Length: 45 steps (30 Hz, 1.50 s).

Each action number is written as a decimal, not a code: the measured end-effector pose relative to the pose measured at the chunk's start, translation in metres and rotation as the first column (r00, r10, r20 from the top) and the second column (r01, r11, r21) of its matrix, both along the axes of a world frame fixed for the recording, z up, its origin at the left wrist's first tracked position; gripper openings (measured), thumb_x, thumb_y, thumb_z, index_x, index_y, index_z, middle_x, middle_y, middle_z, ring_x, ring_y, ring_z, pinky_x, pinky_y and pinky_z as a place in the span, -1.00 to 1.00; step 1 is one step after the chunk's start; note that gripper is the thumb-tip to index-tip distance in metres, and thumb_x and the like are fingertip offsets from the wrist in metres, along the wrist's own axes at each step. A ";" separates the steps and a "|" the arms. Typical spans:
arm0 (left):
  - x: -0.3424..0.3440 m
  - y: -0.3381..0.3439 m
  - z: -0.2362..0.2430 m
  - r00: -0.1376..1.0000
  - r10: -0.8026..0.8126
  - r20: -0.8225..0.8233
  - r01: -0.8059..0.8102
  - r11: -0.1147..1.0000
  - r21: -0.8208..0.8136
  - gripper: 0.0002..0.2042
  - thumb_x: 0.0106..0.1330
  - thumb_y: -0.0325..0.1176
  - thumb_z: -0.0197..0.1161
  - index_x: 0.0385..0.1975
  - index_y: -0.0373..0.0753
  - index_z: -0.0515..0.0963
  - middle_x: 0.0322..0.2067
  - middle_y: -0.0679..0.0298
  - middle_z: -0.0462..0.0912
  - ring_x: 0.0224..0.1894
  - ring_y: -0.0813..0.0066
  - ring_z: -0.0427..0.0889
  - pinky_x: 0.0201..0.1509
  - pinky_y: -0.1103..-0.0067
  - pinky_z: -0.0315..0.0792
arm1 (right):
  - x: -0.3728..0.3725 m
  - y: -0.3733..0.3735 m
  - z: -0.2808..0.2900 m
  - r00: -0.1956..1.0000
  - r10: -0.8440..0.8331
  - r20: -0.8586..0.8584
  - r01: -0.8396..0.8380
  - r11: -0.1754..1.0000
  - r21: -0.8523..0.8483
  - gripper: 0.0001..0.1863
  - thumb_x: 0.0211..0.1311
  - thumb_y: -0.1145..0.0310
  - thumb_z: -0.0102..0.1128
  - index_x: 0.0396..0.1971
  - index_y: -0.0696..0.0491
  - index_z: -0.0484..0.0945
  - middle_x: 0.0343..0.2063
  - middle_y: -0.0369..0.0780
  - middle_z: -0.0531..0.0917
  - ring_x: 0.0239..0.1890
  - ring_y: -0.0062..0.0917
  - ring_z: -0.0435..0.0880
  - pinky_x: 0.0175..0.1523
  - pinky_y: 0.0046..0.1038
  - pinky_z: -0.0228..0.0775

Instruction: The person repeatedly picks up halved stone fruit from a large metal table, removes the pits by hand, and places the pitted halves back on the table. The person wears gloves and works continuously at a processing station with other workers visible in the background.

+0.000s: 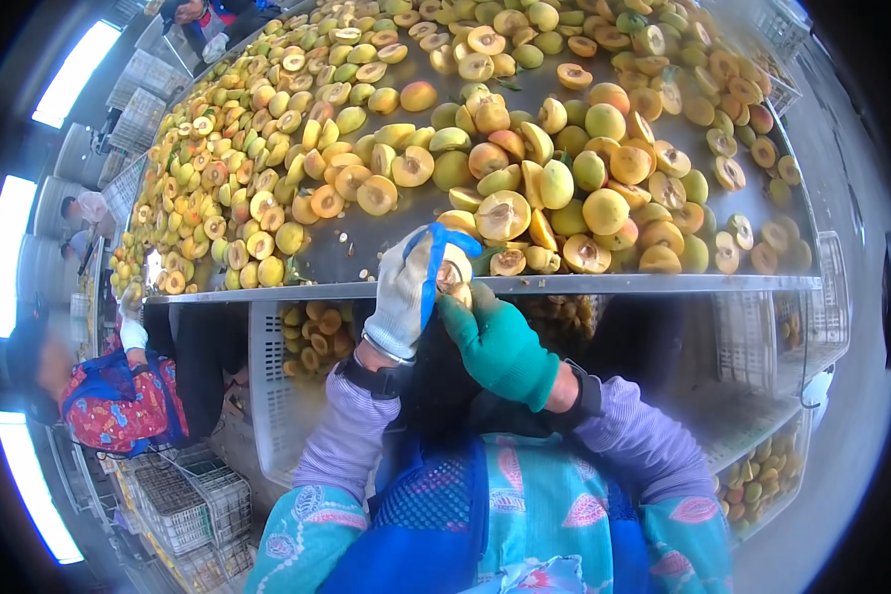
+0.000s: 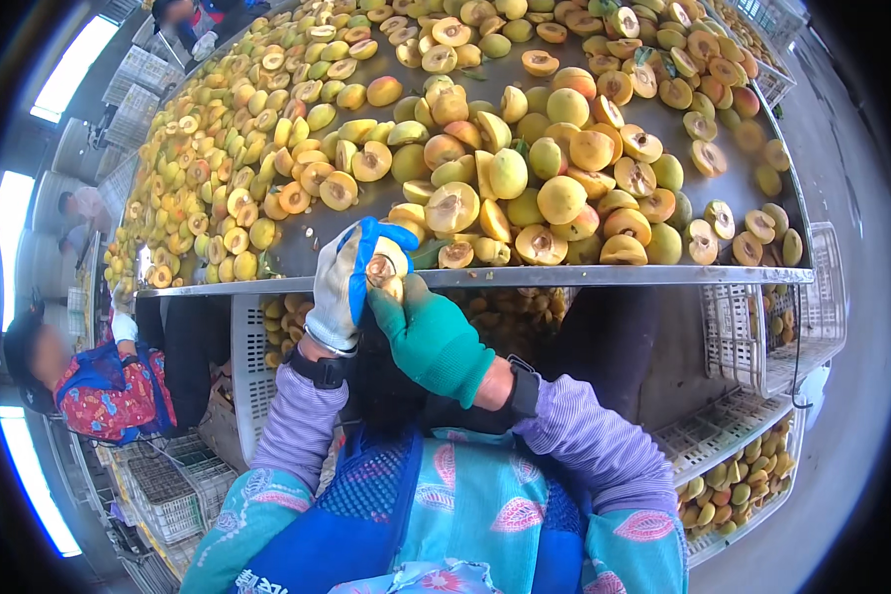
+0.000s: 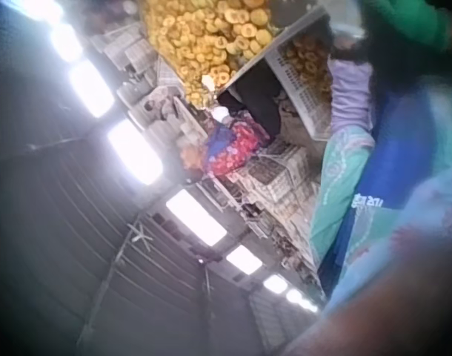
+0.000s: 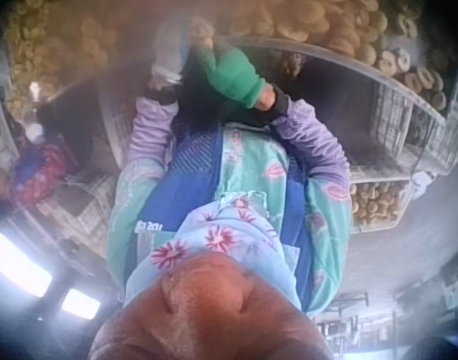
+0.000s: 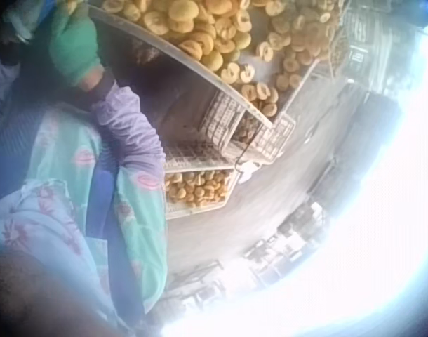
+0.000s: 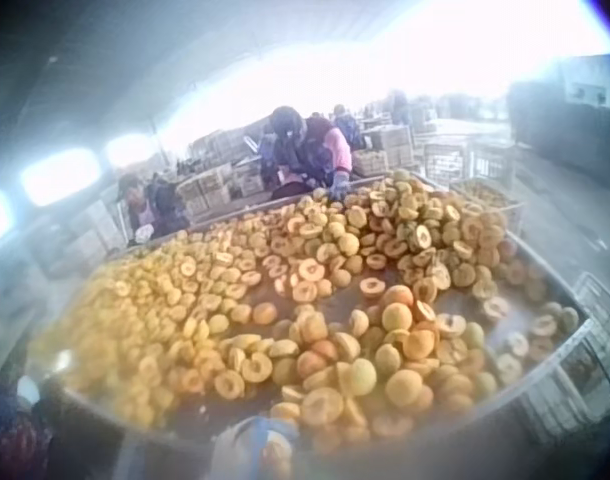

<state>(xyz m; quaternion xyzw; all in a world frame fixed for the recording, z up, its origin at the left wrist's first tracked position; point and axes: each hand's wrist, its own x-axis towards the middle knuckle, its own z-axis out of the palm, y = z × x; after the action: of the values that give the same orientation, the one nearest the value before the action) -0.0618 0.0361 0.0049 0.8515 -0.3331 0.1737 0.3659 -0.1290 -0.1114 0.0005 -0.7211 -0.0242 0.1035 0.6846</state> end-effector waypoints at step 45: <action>-0.017 -0.049 0.023 0.837 -0.067 -0.543 -0.304 0.769 -0.563 -0.67 0.44 -0.22 0.01 -0.23 -0.37 0.61 -0.30 0.18 0.66 -0.29 0.45 0.61 -0.11 0.57 0.45 | -0.010 0.001 -0.003 0.967 -0.173 0.187 0.152 0.981 0.121 -0.70 0.46 0.22 0.01 -0.18 0.21 0.38 -0.49 0.09 0.59 -0.43 0.05 0.63 -0.44 -0.19 0.38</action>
<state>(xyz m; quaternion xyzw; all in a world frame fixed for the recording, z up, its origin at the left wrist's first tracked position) -0.0790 -0.0133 0.0282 0.7133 -0.0836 0.0548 0.6937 -0.1389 -0.1107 -0.0024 -0.6902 -0.0378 -0.0261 0.7222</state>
